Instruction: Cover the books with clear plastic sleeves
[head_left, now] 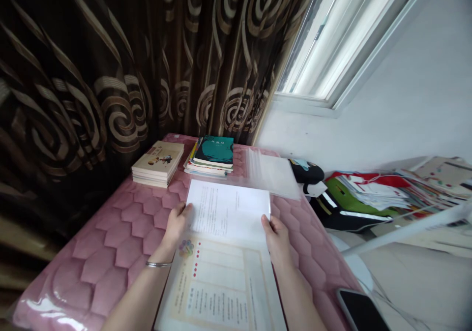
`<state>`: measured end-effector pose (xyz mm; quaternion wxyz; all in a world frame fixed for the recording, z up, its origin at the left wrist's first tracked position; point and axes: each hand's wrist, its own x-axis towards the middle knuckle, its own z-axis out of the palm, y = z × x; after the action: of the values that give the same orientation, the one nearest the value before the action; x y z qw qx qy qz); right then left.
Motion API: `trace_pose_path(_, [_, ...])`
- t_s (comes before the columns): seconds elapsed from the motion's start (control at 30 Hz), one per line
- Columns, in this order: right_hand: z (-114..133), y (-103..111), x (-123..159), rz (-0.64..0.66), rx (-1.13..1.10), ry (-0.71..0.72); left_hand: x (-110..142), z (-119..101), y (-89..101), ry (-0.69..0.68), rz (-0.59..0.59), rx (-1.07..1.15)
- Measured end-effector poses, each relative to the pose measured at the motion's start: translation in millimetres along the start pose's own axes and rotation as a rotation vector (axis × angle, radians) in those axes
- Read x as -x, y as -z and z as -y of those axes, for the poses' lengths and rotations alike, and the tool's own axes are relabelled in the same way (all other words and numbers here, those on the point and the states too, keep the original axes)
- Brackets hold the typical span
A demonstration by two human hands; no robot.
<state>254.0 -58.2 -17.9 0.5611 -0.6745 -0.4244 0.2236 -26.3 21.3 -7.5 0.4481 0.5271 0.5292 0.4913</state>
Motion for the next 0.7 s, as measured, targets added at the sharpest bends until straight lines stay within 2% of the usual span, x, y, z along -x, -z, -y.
trace_pose_path(0.13, [-0.9, -0.9, 0.0, 0.028, -0.070, -0.036, -0.3, -1.1, 0.6, -0.006, -0.019, -0.029])
trace_pose_path(0.43, [7.8, -0.7, 1.4, -0.022, 0.070, 0.010, 1.5, -3.7, -0.8, -0.014, -0.049, -0.039])
trace_pose_path(0.57, [9.5, -2.2, 2.7, -0.036, 0.037, 0.007, 1.5, -4.2, -0.4, 0.012, -0.015, 0.009])
trace_pose_path(0.7, [7.2, -2.6, 2.9, -0.019, -0.051, 0.004, 1.5, -3.5, -0.4, 0.003, -0.042, -0.025])
